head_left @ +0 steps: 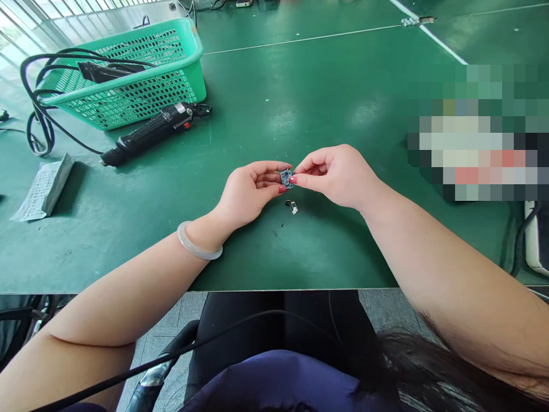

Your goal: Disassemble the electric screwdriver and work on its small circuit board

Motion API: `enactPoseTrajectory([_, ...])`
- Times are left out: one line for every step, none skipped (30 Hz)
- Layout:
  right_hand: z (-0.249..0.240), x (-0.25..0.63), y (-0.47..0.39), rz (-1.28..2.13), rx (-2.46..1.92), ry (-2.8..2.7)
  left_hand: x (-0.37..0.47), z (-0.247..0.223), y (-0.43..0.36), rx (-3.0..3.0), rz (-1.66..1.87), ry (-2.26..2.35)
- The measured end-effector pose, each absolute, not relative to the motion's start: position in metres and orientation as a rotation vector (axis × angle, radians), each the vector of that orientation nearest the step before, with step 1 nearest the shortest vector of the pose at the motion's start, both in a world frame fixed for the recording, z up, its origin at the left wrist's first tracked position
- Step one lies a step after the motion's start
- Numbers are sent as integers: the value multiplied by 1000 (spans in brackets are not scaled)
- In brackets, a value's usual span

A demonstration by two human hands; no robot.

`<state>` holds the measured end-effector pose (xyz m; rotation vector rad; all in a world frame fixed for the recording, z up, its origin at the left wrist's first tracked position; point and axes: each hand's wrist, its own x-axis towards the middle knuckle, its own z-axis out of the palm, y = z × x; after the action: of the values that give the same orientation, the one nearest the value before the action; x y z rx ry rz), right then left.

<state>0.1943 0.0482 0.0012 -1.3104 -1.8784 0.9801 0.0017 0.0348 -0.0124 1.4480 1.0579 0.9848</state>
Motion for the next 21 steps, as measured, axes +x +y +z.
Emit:
enactPoseTrajectory([1, 194, 48, 969, -1309, -1878, 2, -12, 35, 1450, 989, 1061])
enactPoseTrajectory([1, 195, 48, 960, -1309, -1879, 2, -12, 34, 1453, 993, 1065])
enactPoseTrajectory([1, 195, 48, 954, -1310, -1879, 3, -12, 34, 1462, 996, 1069])
enactPoseTrajectory([1, 195, 48, 952, -1312, -1879, 3, -12, 34, 1475, 998, 1074])
enactPoseTrajectory([1, 195, 48, 951, -1314, -1878, 3, -12, 34, 1492, 998, 1080])
enactPoseTrajectory([1, 195, 48, 952, -1314, -1876, 3, -12, 33, 1511, 1000, 1086])
enactPoseTrajectory([1, 195, 48, 952, -1314, -1873, 3, -12, 33, 1530, 1002, 1090])
enactPoseTrajectory([1, 195, 48, 953, -1315, -1871, 3, -12, 33, 1546, 1005, 1093])
enactPoseTrajectory([1, 195, 48, 954, -1316, -1868, 3, -12, 33, 1558, 1007, 1093])
enactPoseTrajectory([1, 195, 47, 956, -1316, -1867, 3, -12, 32, 1566, 1009, 1091])
enactPoseTrajectory([1, 195, 47, 959, -1315, -1867, 3, -12, 32, 1572, 1009, 1089])
enactPoseTrajectory([1, 195, 47, 962, -1313, -1866, 3, -12, 32, 1574, 1008, 1087])
enactPoseTrajectory([1, 195, 47, 967, -1310, -1864, 3, -12, 32, 1576, 1007, 1087])
enactPoseTrajectory([0, 196, 47, 974, -1305, -1863, 3, -12, 31, 1577, 1010, 1087])
enactPoseTrajectory([0, 196, 48, 982, -1299, -1860, 4, -11, 31, 1578, 1018, 1090])
enactPoseTrajectory([0, 196, 48, 992, -1289, -1858, 4, -11, 31, 1581, 1027, 1091])
enactPoseTrajectory([0, 196, 48, 1000, -1279, -1859, 4, -11, 31, 1585, 1040, 1092])
enactPoseTrajectory([1, 196, 48, 1004, -1273, -1863, 4, -11, 31, 1590, 1053, 1091])
enactPoseTrajectory([1, 197, 48, 1005, -1270, -1870, 4, -11, 31, 1595, 1060, 1091])
enactPoseTrajectory([2, 197, 48, 1001, -1272, -1878, 4, -11, 32, 1600, 1066, 1094])
enactPoseTrajectory([2, 197, 48, 996, -1276, -1885, 3, -11, 32, 1604, 1067, 1099])
